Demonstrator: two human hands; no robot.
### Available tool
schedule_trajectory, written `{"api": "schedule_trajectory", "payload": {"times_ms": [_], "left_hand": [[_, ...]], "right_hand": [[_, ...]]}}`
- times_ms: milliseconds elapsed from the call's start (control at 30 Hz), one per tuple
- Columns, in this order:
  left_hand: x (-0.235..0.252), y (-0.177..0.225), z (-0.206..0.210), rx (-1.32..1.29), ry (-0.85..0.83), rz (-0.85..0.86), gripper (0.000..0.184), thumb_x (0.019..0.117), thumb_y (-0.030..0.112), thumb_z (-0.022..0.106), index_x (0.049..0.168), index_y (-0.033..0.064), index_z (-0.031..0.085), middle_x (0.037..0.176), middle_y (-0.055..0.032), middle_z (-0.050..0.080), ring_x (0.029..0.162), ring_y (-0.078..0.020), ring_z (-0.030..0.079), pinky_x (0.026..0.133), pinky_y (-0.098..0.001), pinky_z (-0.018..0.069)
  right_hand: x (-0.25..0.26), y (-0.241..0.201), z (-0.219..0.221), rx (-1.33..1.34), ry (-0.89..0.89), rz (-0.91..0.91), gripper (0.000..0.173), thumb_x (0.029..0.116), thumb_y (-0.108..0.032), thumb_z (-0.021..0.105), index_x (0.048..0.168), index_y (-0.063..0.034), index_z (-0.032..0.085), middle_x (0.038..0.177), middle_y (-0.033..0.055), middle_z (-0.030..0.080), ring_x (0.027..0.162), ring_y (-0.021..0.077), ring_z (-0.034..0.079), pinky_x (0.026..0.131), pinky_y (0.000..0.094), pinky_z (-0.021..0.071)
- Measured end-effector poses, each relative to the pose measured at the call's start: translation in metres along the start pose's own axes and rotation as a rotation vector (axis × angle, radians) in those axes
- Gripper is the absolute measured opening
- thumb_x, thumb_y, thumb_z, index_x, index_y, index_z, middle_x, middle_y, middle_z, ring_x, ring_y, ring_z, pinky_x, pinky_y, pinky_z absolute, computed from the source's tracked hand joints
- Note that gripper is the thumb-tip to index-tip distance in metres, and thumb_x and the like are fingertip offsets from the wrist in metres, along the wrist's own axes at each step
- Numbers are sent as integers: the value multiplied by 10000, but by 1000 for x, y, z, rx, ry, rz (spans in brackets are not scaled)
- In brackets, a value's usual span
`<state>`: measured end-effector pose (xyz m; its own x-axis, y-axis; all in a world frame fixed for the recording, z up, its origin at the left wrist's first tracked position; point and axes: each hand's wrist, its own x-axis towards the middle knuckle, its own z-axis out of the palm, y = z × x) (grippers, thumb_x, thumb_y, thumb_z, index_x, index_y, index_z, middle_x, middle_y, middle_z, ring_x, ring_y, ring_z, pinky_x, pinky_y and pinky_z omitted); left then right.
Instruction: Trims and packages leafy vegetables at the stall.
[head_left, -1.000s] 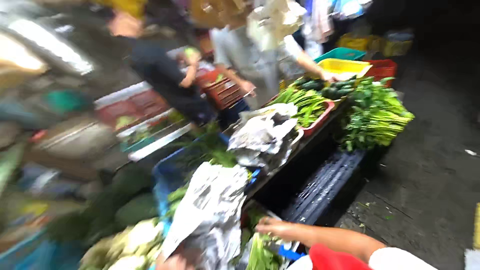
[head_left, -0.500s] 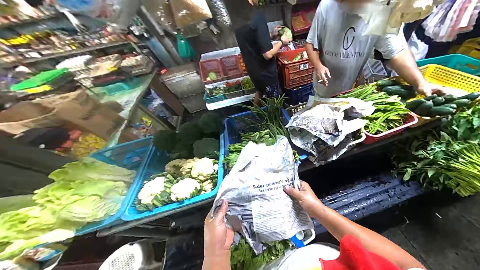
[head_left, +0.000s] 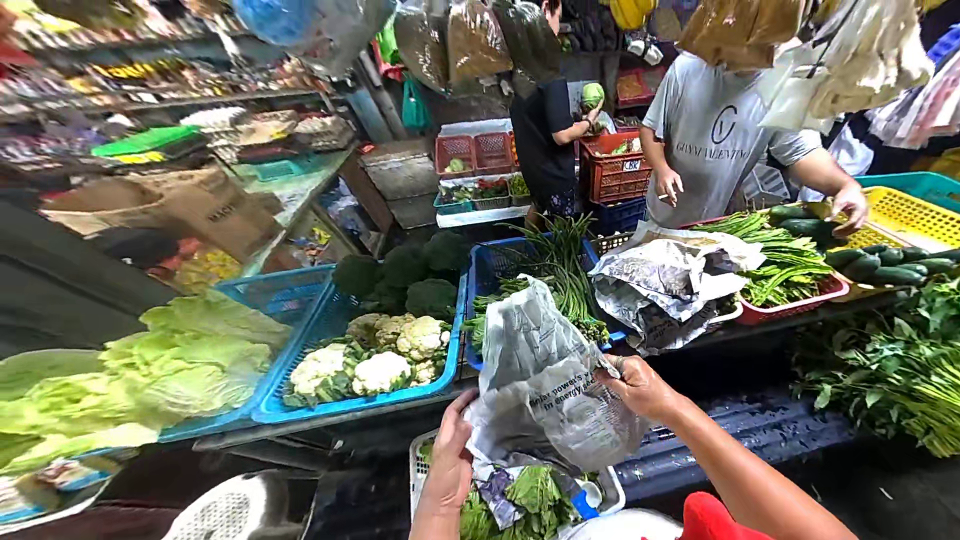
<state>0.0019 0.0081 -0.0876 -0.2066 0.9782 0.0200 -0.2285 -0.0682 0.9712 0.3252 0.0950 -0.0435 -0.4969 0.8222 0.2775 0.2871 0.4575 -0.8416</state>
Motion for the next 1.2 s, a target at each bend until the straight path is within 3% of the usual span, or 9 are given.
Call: {"api": "schedule_trajectory", "payload": {"times_ms": [133,233,333,500,633,733,833,933,1200], "left_hand": [[28,17,30,341,-13,-35,1011,708,486,806,1484,12,365,1190,-69,654,1021,-125,664,851,-340,585],[43,15,50,437,9,-32,709,799,101,786,1401,-32,434,1111,-137,685,944,-167,700,819,-364,602],[50,4,47,161,166,-30,294,947,15,624,1235,-29,587,1010,-111,716,871,-159,716,782,-360,622],[51,23,54,-86,297,-101,198,1098,111,411,1102,21,587,840,-7,729,754,-63,719,715,-260,618],[36,19,60,-299,29,-208,907,982,727,21,1319,61,536,1086,-82,739,986,-184,725,853,-415,617],[14,-6,65,-378,-92,-374,1012,871,878,294,1487,86,431,1293,-130,677,1170,-258,673,960,-482,582],[-2,-35,78,-298,49,-598,490,1097,431,383,1412,77,510,1226,-154,695,1104,-272,695,915,-471,593],[-13,-67,86,-141,191,-745,383,1012,186,630,1332,1,531,1108,-198,707,973,-290,716,835,-477,602],[-19,-49,88,-156,163,-446,419,971,16,614,1372,24,494,1083,-150,715,897,-228,732,746,-405,633]], "right_hand": [[-4,-17,-7,-59,-145,-108,299,1054,-236,530,1024,-1,713,840,92,699,798,122,662,776,348,542],[-7,-30,-15,-51,-99,-85,287,1043,-228,532,977,-1,694,787,79,664,747,122,637,721,347,531],[-9,-32,-37,-8,116,73,278,1041,-186,505,1112,6,692,934,55,706,863,45,653,831,274,546],[-11,-7,-48,77,294,243,339,1052,-164,473,1269,39,636,1111,99,708,1008,32,648,941,232,516],[-6,16,-33,158,390,397,298,1077,-185,474,1177,6,680,981,75,710,893,60,663,859,279,546],[-4,34,-27,41,407,467,278,1071,-226,497,1076,-30,694,877,56,680,820,104,645,799,346,531],[-5,46,-23,-105,352,531,305,1068,-282,501,1086,-43,689,902,106,686,881,204,664,839,454,524],[-4,43,-20,-169,288,528,314,1069,-304,501,1094,-49,682,902,115,682,879,227,665,840,466,522],[25,-6,-59,-241,188,352,395,1039,-411,536,1028,-43,679,797,89,640,769,220,634,758,457,521]]}}
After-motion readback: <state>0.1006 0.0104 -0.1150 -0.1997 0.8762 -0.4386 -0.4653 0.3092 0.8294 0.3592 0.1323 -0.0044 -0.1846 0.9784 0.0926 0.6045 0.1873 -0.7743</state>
